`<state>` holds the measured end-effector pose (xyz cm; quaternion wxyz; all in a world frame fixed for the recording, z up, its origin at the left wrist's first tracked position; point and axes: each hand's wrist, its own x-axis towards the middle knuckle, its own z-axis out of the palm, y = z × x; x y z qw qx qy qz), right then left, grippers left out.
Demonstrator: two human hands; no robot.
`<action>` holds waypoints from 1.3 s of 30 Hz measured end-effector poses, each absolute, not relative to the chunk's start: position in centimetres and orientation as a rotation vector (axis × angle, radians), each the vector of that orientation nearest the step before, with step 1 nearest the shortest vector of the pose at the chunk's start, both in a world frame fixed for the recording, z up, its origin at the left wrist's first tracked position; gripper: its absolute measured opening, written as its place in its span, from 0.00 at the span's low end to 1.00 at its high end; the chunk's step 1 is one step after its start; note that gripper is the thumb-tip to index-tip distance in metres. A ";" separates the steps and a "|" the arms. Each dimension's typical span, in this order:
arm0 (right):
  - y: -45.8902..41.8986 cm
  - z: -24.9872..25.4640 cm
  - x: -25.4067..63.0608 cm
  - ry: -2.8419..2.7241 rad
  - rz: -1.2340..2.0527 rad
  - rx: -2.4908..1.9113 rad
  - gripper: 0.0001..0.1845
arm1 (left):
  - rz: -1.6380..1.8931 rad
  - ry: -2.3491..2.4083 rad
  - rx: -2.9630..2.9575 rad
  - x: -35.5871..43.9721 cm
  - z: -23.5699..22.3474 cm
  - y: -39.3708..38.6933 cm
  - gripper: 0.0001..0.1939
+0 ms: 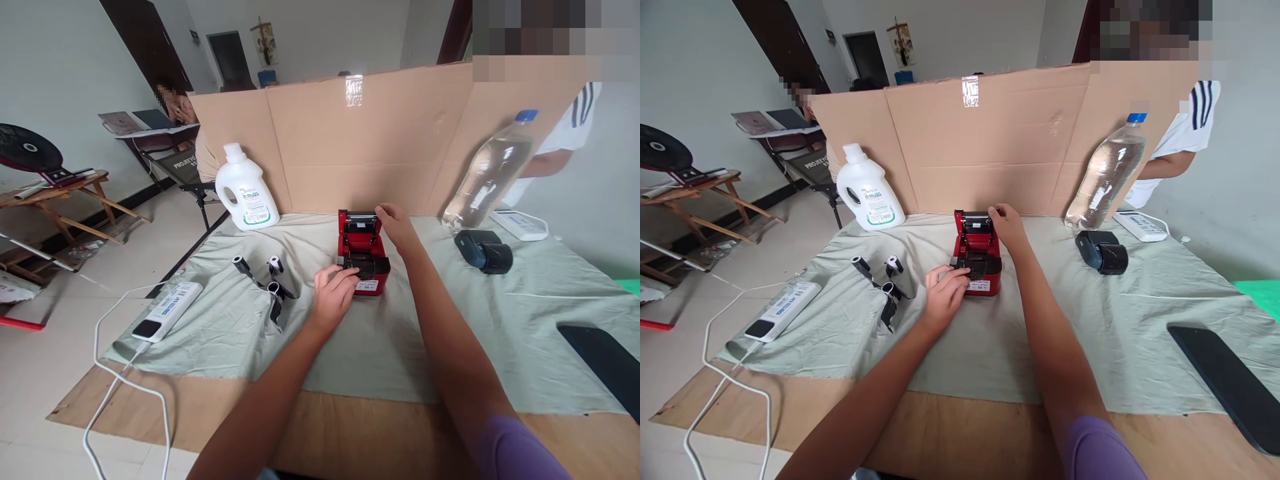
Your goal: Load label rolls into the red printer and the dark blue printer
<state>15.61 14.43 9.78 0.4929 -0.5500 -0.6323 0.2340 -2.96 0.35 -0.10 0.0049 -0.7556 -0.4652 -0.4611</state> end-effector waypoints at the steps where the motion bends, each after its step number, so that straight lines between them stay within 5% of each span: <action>1: 14.6 9.4 15.4 -1.515 0.587 -1.311 0.21 | -1.444 -1.454 -2.365 -3.0 -0.1 0.3 0.13; 6: 13.0 8.1 15.5 -1.515 0.765 -1.391 0.15 | -1.427 -1.365 -2.362 -3.2 -0.2 0.1 0.13; 14: 10.4 5.5 16.8 -1.685 1.012 -1.320 0.46 | -1.538 -1.479 -2.237 -3.0 -0.3 0.5 0.09; 21: 10.3 4.4 17.6 -1.541 1.321 -1.156 0.37 | -1.546 -1.655 -2.384 -3.7 -0.2 1.6 0.30; 28: 10.8 3.0 17.7 -1.329 1.538 -0.711 0.36 | -1.415 -1.708 -2.374 -3.3 0.7 1.5 0.25; 39: 10.2 0.8 17.4 -1.150 1.563 -0.697 0.31 | -1.569 -1.563 -2.372 -3.5 -0.4 1.8 0.26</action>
